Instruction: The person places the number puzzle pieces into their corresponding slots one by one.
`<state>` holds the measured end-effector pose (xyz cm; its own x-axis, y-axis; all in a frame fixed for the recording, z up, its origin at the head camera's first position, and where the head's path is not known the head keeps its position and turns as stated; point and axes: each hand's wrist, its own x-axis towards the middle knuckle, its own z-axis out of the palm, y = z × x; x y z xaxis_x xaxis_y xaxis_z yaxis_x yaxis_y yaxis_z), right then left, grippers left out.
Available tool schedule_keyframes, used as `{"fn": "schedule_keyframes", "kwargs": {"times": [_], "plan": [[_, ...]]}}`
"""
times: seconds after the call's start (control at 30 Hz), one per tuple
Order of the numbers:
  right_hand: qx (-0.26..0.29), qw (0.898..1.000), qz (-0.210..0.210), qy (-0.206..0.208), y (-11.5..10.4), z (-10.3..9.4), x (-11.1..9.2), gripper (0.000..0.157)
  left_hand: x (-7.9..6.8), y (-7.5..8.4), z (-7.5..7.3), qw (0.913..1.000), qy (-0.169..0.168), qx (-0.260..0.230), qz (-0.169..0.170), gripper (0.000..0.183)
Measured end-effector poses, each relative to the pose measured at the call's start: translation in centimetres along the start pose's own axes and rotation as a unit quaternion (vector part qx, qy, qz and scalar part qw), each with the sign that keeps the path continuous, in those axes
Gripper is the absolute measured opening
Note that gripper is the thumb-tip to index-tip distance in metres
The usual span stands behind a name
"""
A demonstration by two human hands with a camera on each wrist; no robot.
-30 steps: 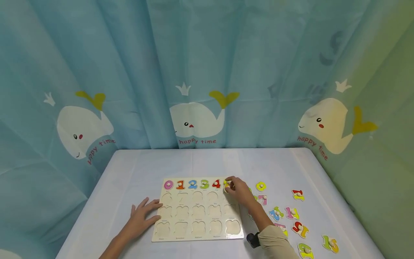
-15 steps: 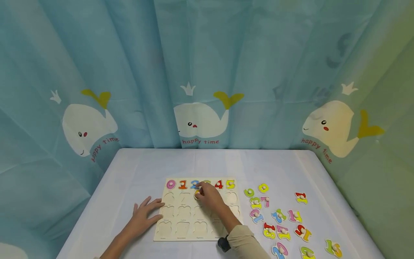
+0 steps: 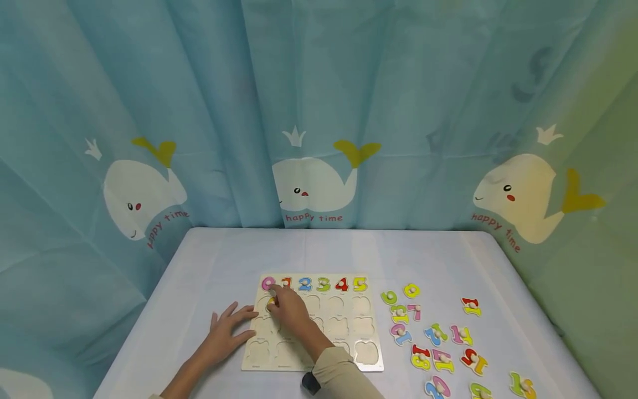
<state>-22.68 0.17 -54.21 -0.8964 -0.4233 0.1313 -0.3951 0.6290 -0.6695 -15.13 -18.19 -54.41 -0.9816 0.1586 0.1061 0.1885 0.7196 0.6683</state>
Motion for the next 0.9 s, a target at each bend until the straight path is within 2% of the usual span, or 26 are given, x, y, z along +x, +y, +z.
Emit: {"fn": "schedule_keyframes", "kwargs": {"times": [0.23, 0.43, 0.53, 0.8, 0.9], "plan": [[-0.010, 0.999, 0.022, 0.035, -1.4, 1.4, 0.4, 0.041, -0.1, 0.1, 0.1, 1.0000, -0.003, -0.008, 0.002, 0.036], [-0.072, 0.995, 0.047, 0.056, -2.1, 2.1, 0.5, 0.037, 0.0, 0.1, -0.1, 0.9999, -0.003, -0.010, 0.000, 0.036], [-0.086, 0.993, 0.053, 0.067, -2.5, 2.2, 0.5, 0.035, 0.0, 0.0, -0.2, 1.0000, 0.001, -0.010, -0.001, 0.037], [-0.062, 0.991, 0.066, 0.094, -3.2, 2.3, 0.3, 0.033, 0.0, -0.2, 0.0, 0.9999, 0.000, -0.013, 0.006, 0.037], [-0.072, 0.989, 0.073, 0.103, -3.3, 2.4, 0.3, 0.033, 0.0, -0.2, 0.0, 0.9999, 0.002, -0.012, 0.010, 0.036]]}}
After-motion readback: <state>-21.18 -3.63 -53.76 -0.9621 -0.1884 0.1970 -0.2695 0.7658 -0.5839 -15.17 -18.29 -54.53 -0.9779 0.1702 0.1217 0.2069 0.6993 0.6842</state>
